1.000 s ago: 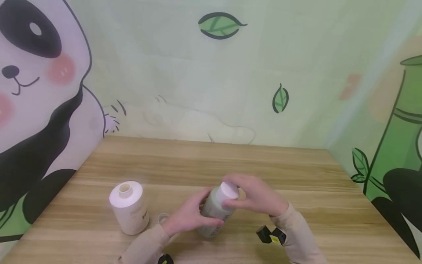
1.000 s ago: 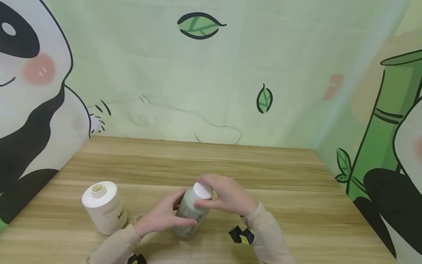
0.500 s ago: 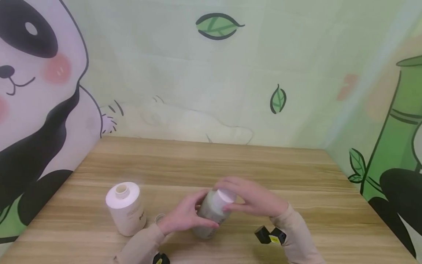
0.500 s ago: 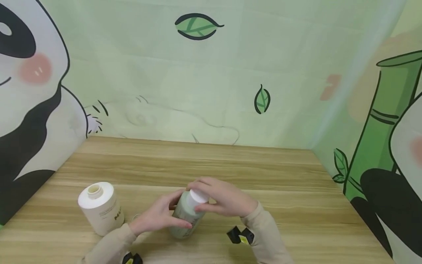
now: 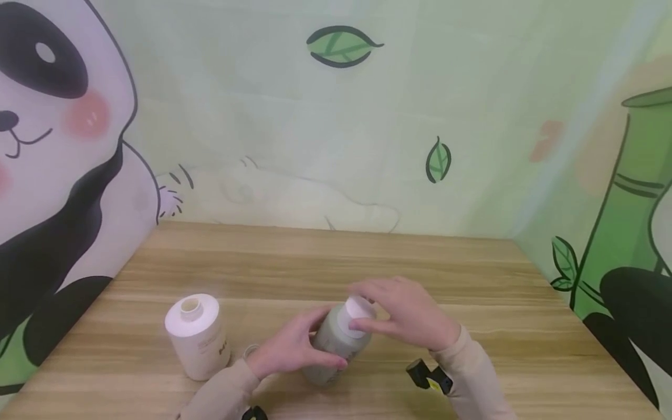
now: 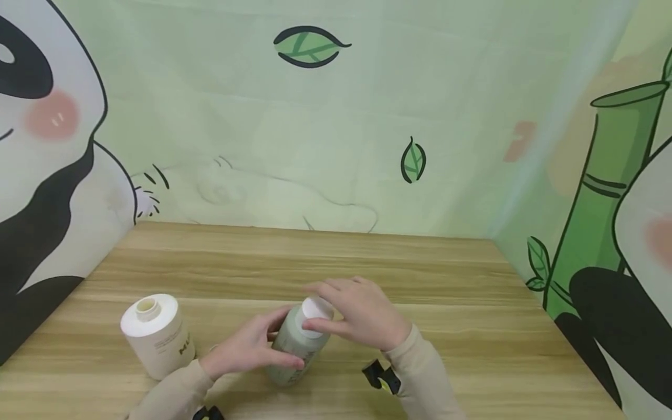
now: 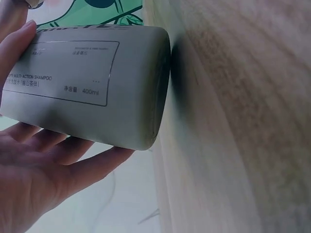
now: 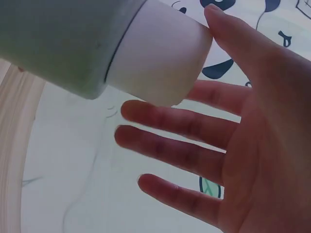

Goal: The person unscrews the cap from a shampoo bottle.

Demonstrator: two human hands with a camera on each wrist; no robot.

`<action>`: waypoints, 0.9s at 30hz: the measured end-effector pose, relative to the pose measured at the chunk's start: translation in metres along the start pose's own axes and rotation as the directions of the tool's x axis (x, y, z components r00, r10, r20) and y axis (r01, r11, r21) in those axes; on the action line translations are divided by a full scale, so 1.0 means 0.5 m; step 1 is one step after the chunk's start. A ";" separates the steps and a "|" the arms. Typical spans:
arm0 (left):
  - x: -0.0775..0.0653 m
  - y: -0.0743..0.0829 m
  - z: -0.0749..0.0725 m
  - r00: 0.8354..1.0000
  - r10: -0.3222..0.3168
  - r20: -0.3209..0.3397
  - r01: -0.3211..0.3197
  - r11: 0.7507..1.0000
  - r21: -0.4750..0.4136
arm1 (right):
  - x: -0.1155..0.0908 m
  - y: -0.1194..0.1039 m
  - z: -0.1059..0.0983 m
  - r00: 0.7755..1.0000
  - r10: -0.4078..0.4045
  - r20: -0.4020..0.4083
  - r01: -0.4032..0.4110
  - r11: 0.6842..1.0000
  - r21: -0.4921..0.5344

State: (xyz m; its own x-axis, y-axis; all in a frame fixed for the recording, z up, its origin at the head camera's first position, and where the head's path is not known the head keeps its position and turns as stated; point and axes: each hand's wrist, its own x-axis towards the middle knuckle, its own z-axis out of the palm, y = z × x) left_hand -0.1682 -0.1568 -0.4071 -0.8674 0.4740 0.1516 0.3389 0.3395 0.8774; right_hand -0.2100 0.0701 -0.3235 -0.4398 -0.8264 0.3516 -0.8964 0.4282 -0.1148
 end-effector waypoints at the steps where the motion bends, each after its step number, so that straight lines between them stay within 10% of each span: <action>1: 0.000 0.001 -0.001 1.000 0.000 0.001 0.000 1.000 -0.001 | 0.000 -0.002 -0.001 1.000 0.014 -0.001 -0.014 1.000 -0.015; 27: -0.011 0.011 -0.033 0.996 -0.007 0.094 0.006 1.000 0.013 | -0.005 -0.012 -0.012 0.995 -0.072 0.072 0.073 0.997 -0.001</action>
State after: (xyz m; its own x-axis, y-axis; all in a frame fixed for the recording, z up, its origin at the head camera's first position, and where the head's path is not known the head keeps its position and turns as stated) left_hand -0.1679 -0.1710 -0.3956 -0.8318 0.5456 0.1021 0.3387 0.3532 0.8721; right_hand -0.2031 0.0718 -0.3180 -0.3766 -0.8794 0.2914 -0.9259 0.3673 -0.0880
